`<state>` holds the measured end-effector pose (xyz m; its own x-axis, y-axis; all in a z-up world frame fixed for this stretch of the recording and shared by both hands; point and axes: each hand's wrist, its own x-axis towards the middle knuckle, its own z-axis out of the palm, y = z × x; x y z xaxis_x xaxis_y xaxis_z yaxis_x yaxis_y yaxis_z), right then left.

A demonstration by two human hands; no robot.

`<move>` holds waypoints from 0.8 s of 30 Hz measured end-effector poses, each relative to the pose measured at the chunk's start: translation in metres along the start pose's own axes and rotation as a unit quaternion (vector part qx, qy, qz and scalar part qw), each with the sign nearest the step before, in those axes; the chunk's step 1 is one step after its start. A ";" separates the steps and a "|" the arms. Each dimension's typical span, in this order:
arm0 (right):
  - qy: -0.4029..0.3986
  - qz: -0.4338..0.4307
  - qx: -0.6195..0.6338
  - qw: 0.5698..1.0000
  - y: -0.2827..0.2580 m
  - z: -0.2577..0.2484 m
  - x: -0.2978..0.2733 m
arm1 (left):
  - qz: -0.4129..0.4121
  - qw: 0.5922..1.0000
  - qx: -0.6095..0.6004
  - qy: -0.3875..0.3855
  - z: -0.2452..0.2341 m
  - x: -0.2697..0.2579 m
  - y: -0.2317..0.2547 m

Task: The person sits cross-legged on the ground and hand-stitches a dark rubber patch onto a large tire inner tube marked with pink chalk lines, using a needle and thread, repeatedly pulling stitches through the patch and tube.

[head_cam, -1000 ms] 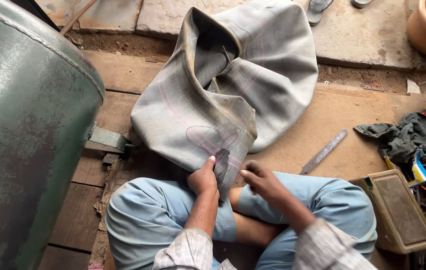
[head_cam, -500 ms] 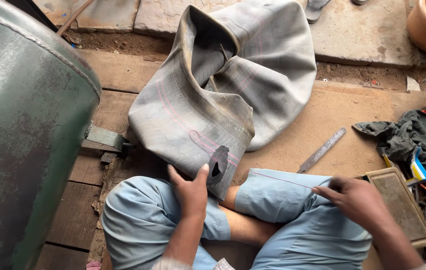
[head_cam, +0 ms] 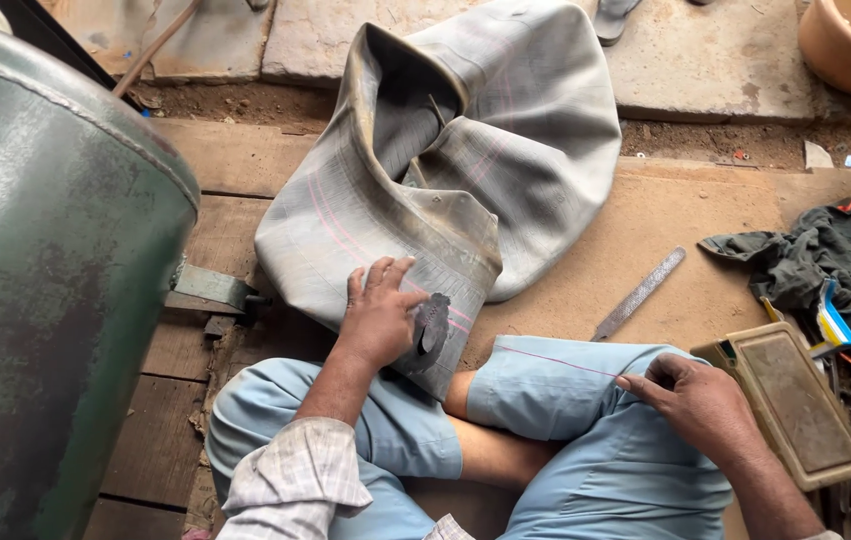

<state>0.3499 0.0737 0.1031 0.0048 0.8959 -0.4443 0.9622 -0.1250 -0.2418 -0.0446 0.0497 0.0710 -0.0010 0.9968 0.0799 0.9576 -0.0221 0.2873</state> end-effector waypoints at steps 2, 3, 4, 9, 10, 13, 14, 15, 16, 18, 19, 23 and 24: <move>0.001 0.001 0.010 1.000 -0.004 -0.003 -0.003 | 0.012 0.999 0.013 -0.030 0.000 0.001 0.003; 0.002 0.000 0.018 1.000 -0.006 -0.005 -0.005 | 0.022 0.998 0.026 -0.057 0.000 0.000 0.005; 0.002 0.000 0.019 1.000 -0.005 -0.003 -0.003 | 0.022 0.998 0.026 -0.058 0.001 0.000 0.003; -0.008 -0.006 -0.006 1.000 -0.004 -0.003 0.000 | 0.023 0.995 -0.029 -0.093 -0.023 -0.001 0.009; -0.009 -0.007 -0.004 1.000 -0.004 -0.003 0.000 | 0.022 0.995 -0.027 -0.094 -0.027 -0.002 0.009; 0.001 -0.012 -0.004 1.000 -0.005 -0.003 -0.001 | -0.079 0.974 -0.090 -0.191 -0.030 -0.003 0.005; -0.004 -0.009 -0.005 1.000 -0.005 -0.004 -0.001 | -0.089 0.970 -0.124 -0.190 -0.025 -0.004 0.000; -0.009 -0.007 -0.007 1.000 -0.006 -0.004 -0.001 | -0.098 0.964 -0.157 -0.188 -0.020 -0.004 -0.006; -0.007 -0.003 -0.008 1.000 -0.004 -0.003 -0.001 | -0.095 0.964 -0.159 -0.189 -0.026 -0.004 -0.011; 0.009 -0.025 0.012 1.000 0.004 -0.004 -0.002 | -0.114 0.956 -0.189 -0.193 -0.034 -0.003 -0.017; 0.012 -0.017 0.007 1.000 0.005 -0.012 -0.005 | -0.108 0.955 -0.196 -0.195 -0.045 0.000 -0.011; -0.010 -0.005 0.004 1.000 0.006 -0.020 -0.011 | -0.143 0.975 -0.015 -0.167 -0.075 0.001 -0.020; -0.007 -0.006 -0.015 1.000 0.009 -0.019 -0.011 | -0.140 0.980 0.046 -0.137 -0.076 0.001 -0.026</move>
<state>0.3639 0.0709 0.1222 -0.0115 0.8909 -0.4540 0.9699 -0.1006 -0.2220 -0.0918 0.0457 0.1363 -0.2018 0.9466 -0.2516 0.9530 0.2490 0.1726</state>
